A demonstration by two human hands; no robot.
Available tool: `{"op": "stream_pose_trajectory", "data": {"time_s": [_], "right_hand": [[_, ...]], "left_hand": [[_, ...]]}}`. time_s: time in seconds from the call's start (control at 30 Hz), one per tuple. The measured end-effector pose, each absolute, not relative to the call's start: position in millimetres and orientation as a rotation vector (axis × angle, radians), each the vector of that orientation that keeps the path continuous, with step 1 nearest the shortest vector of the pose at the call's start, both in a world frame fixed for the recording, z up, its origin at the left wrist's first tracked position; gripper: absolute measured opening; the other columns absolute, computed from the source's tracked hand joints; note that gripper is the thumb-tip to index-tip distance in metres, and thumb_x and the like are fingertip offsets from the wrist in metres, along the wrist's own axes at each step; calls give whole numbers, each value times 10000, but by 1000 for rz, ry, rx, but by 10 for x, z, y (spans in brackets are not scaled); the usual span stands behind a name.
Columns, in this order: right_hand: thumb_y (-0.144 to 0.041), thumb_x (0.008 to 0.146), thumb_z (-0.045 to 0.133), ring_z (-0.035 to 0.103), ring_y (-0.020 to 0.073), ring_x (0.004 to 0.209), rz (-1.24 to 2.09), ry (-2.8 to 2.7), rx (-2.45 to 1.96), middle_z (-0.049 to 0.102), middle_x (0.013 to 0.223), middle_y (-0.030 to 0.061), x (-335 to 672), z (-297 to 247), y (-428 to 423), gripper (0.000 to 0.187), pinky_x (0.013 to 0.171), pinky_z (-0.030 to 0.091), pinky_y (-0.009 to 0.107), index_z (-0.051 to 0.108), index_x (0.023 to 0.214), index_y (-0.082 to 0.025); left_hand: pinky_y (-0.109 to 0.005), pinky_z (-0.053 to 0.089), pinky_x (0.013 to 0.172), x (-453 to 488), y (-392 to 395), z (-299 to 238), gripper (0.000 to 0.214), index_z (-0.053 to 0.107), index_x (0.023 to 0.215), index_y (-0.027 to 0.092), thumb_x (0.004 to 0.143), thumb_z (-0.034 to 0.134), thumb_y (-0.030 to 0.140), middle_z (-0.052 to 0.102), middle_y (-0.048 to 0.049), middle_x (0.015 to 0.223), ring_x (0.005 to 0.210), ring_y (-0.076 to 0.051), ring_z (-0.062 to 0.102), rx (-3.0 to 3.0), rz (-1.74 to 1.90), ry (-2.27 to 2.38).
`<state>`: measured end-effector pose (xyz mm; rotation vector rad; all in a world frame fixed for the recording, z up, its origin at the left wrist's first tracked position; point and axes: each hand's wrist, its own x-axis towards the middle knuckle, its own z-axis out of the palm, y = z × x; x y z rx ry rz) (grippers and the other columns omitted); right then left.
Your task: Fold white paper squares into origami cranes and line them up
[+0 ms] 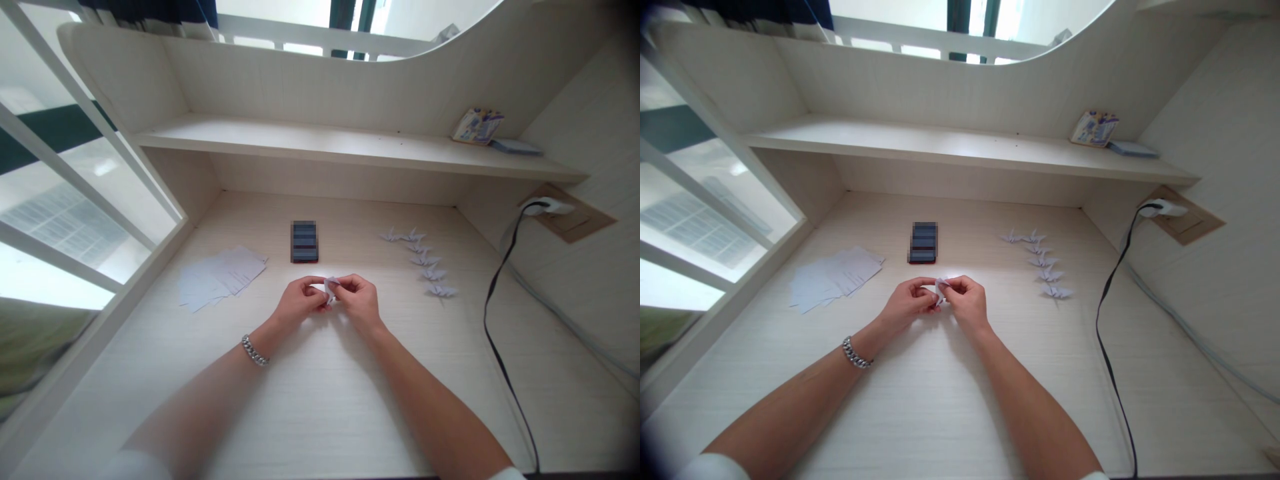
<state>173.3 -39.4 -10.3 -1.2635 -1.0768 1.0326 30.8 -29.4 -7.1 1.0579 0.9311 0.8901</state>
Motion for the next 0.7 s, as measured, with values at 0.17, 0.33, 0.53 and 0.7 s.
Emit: {"op": "stream_pose_trajectory", "data": {"time_s": [0.17,0.33,0.53,0.7], "right_hand": [[-455,614,719,546,137,504,989,-1082,-1286,625,575,24,1742,-84,-393,325,487,429,257,665,710,-149],[-436,616,725,544,136,503,964,-1054,-1270,611,562,14,1770,-79,-376,300,487,434,260,655,698,-156],[-410,610,740,542,129,508,982,-1013,-1229,621,596,14,1772,-125,-364,283,491,435,261,651,707,-159],[-404,613,739,540,130,508,982,-1031,-1224,604,571,2,1761,-123,-374,277,483,436,256,651,709,-159]], "left_hand": [[-228,476,536,304,-300,-29,420,578,1071,102,665,645,182,663,-50,661,576,-143,638,1054,805,914],[-249,479,562,291,-324,-13,438,575,1058,110,649,689,216,674,-62,685,584,-150,637,1032,816,867],[-273,487,614,275,-320,-19,401,588,1021,96,671,699,258,681,-101,761,632,-160,649,923,814,786],[-245,473,596,295,-308,-63,381,596,992,87,688,699,293,676,-94,744,620,-139,635,975,856,791]]}}
